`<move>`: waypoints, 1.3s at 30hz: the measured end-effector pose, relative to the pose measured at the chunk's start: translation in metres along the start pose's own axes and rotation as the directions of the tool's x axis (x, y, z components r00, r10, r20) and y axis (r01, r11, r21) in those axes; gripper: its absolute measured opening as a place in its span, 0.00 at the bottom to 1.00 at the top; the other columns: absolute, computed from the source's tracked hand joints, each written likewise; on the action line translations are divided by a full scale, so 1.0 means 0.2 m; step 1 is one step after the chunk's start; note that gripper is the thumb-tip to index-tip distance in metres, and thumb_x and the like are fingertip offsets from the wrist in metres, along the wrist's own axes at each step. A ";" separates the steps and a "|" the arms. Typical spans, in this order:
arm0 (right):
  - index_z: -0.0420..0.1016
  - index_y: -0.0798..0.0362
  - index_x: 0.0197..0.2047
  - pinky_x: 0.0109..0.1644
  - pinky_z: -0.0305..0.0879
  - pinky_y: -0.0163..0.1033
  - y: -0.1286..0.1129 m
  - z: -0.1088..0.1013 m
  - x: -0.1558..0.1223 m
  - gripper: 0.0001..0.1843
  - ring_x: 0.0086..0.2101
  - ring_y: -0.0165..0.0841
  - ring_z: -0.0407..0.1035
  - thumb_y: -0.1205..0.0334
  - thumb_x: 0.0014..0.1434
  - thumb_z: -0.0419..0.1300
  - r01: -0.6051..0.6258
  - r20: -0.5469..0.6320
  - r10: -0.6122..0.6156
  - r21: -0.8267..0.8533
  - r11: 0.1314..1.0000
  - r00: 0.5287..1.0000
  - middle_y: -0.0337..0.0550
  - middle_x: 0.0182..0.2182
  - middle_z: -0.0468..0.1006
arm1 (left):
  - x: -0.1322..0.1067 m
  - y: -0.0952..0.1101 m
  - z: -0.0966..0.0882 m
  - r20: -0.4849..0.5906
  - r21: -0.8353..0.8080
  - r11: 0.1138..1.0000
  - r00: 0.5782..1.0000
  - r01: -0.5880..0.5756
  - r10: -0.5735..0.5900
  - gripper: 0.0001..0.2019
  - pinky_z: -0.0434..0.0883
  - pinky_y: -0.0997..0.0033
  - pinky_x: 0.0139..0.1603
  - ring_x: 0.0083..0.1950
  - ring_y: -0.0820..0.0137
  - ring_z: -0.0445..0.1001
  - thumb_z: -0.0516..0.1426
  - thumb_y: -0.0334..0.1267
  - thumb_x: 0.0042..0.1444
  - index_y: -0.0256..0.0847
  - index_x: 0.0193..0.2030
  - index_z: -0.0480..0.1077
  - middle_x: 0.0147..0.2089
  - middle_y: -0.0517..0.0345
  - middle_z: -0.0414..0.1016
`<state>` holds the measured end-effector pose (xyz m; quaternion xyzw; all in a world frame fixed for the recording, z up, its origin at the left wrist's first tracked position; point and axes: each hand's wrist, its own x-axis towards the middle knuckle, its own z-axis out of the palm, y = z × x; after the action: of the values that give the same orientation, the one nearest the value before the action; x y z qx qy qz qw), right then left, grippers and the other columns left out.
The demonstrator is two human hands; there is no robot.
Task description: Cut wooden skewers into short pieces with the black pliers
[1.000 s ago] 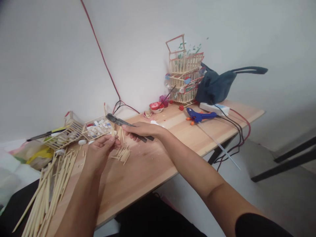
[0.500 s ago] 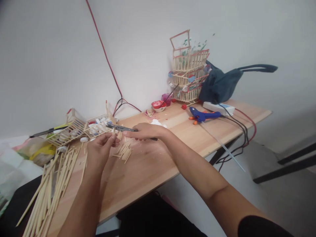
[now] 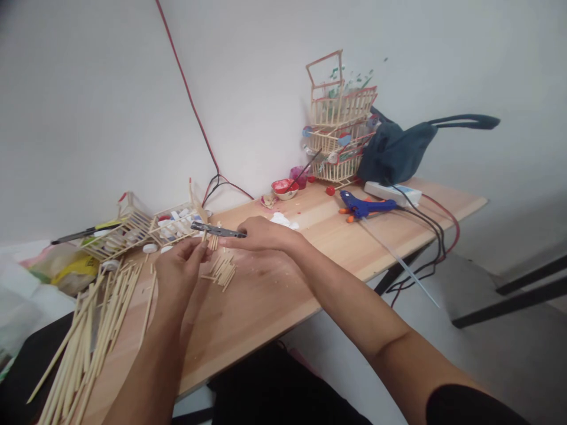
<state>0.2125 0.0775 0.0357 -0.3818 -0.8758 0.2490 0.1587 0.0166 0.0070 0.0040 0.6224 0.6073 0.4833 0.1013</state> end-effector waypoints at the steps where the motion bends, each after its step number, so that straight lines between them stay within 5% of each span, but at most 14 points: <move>1: 0.71 0.56 0.26 0.28 0.49 0.35 0.00 0.00 0.00 0.32 0.25 0.29 0.62 0.32 0.55 0.52 0.000 -0.010 0.000 0.002 1.000 1.000 0.41 0.23 0.72 | 0.00 -0.01 0.00 -0.003 0.029 0.999 1.000 -0.016 0.016 0.11 0.68 0.72 0.34 0.29 0.69 0.73 0.53 0.41 0.56 0.39 0.32 0.74 0.26 0.59 0.75; 9: 0.71 0.56 0.25 0.27 0.46 0.34 -0.05 0.03 -0.03 0.32 0.24 0.28 0.61 0.32 0.54 0.53 -0.013 -0.131 0.009 -0.029 1.000 0.991 0.41 0.23 0.72 | -0.01 -0.01 0.00 -0.073 0.292 0.945 0.982 -0.143 0.172 0.12 0.65 0.69 0.37 0.31 0.66 0.74 0.51 0.40 0.58 0.39 0.35 0.74 0.28 0.55 0.77; 26: 0.74 0.56 0.30 0.27 0.49 0.36 -0.07 0.13 -0.01 0.37 0.26 0.33 0.66 0.30 0.59 0.43 -0.073 -0.203 0.050 -0.110 0.991 0.978 0.49 0.26 0.76 | -0.02 0.00 0.00 -0.108 0.443 0.890 0.979 -0.110 0.175 0.14 0.63 0.67 0.37 0.33 0.61 0.75 0.49 0.41 0.60 0.38 0.39 0.74 0.31 0.50 0.78; 39: 0.76 0.57 0.31 0.27 0.51 0.36 -0.05 0.15 0.00 0.36 0.27 0.35 0.69 0.29 0.56 0.48 -0.137 -0.150 0.126 -0.067 0.988 0.981 0.53 0.28 0.78 | 0.01 -0.04 -0.01 -0.022 0.227 0.973 0.998 -0.045 0.052 0.11 0.66 0.68 0.37 0.31 0.65 0.74 0.53 0.40 0.55 0.40 0.29 0.75 0.27 0.54 0.78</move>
<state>0.1922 0.0626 0.0159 -0.4618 -0.8437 0.1965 0.1905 0.0096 0.0099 0.0003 0.6378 0.6444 0.4218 0.0093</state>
